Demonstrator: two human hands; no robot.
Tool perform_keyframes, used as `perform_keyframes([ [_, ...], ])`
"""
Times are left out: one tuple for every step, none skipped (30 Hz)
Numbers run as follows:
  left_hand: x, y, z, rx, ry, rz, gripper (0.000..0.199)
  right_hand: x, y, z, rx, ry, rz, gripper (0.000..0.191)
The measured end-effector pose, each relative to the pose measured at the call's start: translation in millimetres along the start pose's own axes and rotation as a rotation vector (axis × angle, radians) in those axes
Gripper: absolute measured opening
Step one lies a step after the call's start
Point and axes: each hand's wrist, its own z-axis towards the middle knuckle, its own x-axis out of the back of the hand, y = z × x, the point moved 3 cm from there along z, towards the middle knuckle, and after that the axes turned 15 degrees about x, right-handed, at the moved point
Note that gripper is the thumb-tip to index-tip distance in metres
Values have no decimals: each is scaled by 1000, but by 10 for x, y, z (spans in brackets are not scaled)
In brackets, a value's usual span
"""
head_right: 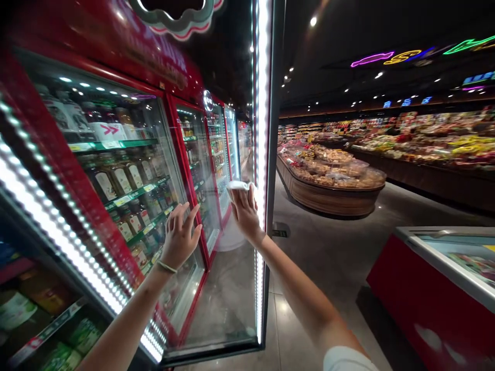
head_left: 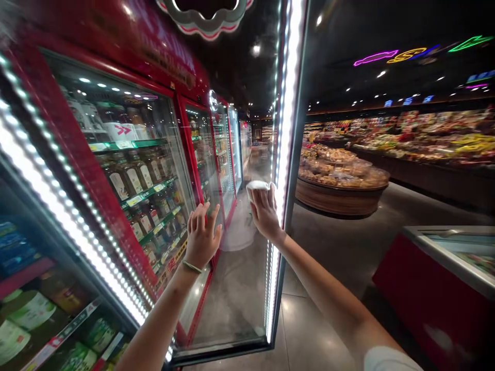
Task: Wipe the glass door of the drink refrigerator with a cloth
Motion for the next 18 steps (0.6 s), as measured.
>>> perform_keyframes([
  [-25, 42, -21, 12, -3, 4, 62, 45, 36, 153, -15, 27, 2, 62],
  [-51, 81, -45, 23, -10, 7, 64, 75, 52, 263, -25, 55, 2, 64],
  [-74, 114, -71, 32, -17, 9, 65, 85, 47, 307, -31, 80, 3, 65],
  [-92, 138, -96, 40, -21, 10, 66, 73, 23, 279, -33, 98, 3, 66],
  [-103, 151, -116, 47, -23, 14, 66, 44, -15, 190, -24, 103, 5, 66],
  [-105, 151, -130, 53, -21, 20, 66, 4, -56, 62, -6, 97, 8, 66],
  [-101, 141, -135, 57, -19, 30, 66, -34, -88, -71, 12, 83, 11, 65],
  [-89, 120, -134, 62, -16, 41, 65, -61, -100, -173, 25, 65, 16, 64],
  [-73, 89, -126, 70, -16, 55, 64, -70, -88, -216, 31, 50, 20, 62],
  [-53, 52, -115, 79, -15, 69, 63, -58, -54, -182, 30, 43, 25, 60],
  [-32, 11, -103, 91, -16, 82, 63, -28, -7, -70, 23, 47, 30, 59],
  [-11, -33, -95, 102, -16, 96, 62, 12, 40, 102, 16, 61, 35, 58],
  [10, -78, -91, 114, -15, 109, 62, 51, 69, 307, 17, 84, 40, 59],
  [30, -124, -93, 124, -15, 120, 62, 79, 70, 507, 26, 109, 47, 60],
  [50, -173, -101, 131, -15, 131, 63, 84, 32, 668, 44, 125, 58, 62],
  [72, -226, -112, 137, -17, 141, 63, 60, -45, 764, 80, 123, 76, 64],
  [98, -287, -125, 141, -21, 150, 64, 7, -160, 783, 141, 101, 102, 65],
  [129, -358, -138, 144, -24, 160, 65, -70, -302, 728, 230, 60, 135, 67],
])
